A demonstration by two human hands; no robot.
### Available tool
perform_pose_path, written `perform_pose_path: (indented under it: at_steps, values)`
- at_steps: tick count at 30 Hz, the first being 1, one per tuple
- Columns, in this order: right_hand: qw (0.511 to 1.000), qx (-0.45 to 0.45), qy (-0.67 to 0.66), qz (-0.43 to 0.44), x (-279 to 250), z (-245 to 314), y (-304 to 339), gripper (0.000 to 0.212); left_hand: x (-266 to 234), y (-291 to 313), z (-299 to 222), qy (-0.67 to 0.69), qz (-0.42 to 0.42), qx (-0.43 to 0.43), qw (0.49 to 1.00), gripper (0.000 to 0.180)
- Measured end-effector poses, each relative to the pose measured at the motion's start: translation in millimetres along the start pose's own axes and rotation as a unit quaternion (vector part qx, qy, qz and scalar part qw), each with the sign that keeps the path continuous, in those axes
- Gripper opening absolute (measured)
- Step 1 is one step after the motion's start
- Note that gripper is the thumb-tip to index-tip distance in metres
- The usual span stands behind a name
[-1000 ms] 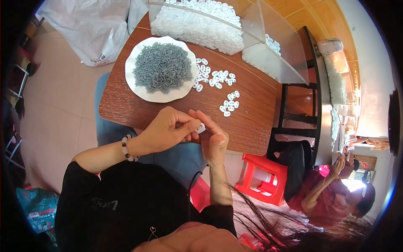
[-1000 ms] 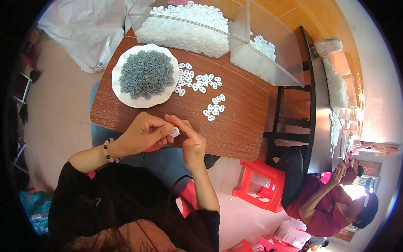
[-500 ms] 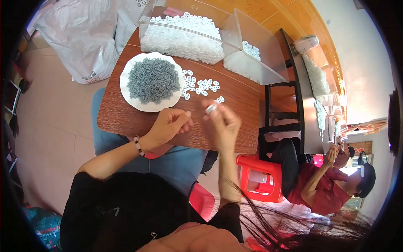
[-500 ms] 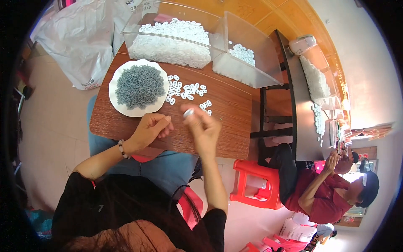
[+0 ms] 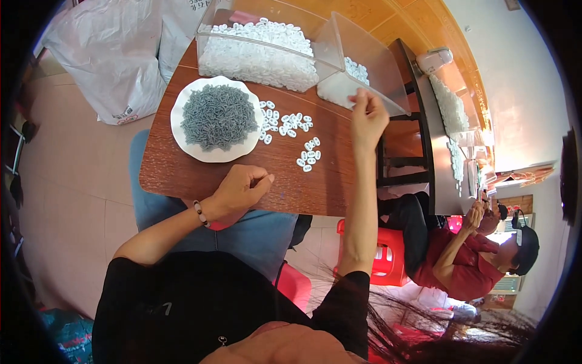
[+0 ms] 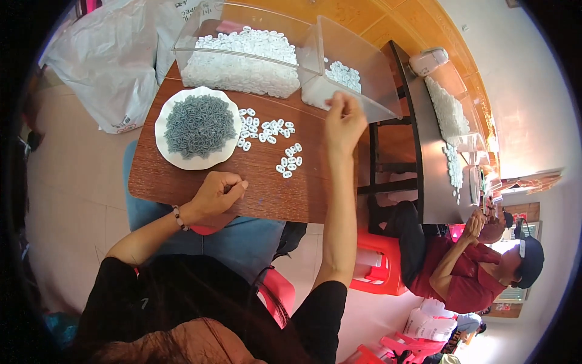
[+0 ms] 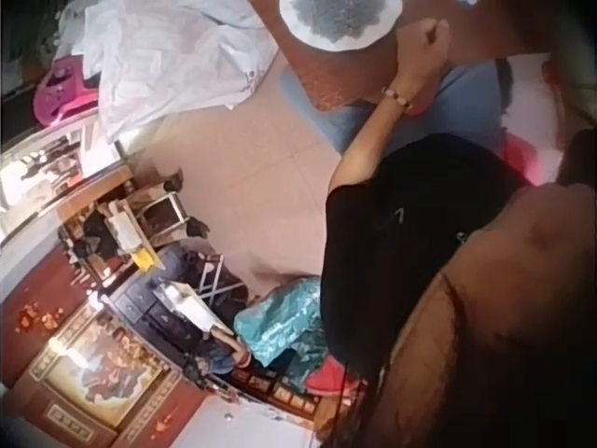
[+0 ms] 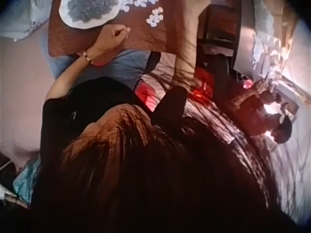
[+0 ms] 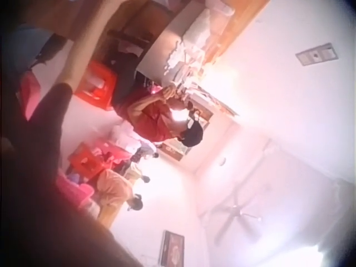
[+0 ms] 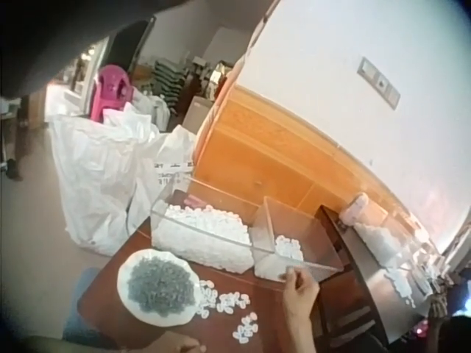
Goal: Assembling small white plastic components by hand at a workbench.
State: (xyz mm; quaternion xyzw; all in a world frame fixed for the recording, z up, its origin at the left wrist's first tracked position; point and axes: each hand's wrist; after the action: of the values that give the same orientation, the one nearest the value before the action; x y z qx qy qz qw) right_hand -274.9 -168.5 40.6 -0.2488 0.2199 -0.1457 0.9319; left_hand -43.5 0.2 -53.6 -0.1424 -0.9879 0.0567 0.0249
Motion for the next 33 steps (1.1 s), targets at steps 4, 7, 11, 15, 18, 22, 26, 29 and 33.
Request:
perform_pose_path:
  at_steps: [4,7,11,15,18,22,26,29,33]
  values:
    - [0.973,0.004,0.202,0.115,14,-15,44,0.018,-1,-1,-3,-0.016,-0.006,0.007,1.0,0.035]
    - [0.952,0.025,0.262,0.156,18,-34,56,0.015,1,-1,-7,-0.022,-0.003,0.016,1.0,0.034]
    - [0.942,-0.008,0.284,0.18,27,-44,57,0.017,-1,0,-6,-0.01,0.013,0.009,1.0,0.03]
    - [0.91,-0.11,0.359,0.175,40,-44,55,0.019,-3,1,-4,-0.012,0.008,0.011,1.0,0.029]
    - [0.896,-0.111,0.387,0.187,44,-45,54,0.017,-3,1,-4,-0.008,0.0,0.019,1.0,0.03]
    - [0.921,0.013,0.323,0.217,47,-44,54,0.015,-2,2,-5,0.005,-0.022,0.014,1.0,0.026]
    - [0.95,0.062,0.223,0.207,44,-53,57,0.01,1,1,-8,0.031,-0.041,0.007,0.999,0.02]
    - [0.961,0.048,0.187,0.198,44,-54,60,0.008,-3,2,-10,0.022,-0.036,-0.008,0.999,0.02]
    - [0.966,0.012,0.181,0.182,41,-53,64,0.007,-3,1,-10,0.018,-0.029,-0.018,0.999,0.02]
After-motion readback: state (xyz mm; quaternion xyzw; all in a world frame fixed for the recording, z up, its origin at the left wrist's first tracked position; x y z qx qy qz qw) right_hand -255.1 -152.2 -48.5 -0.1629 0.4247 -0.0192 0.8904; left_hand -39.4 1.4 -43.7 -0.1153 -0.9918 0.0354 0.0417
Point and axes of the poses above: each hand's wrist, its own y-axis away from the middle knuckle, its own x-axis out of the palm, z = x × y, and after that the axes turned 3 degrees about x, right-handed
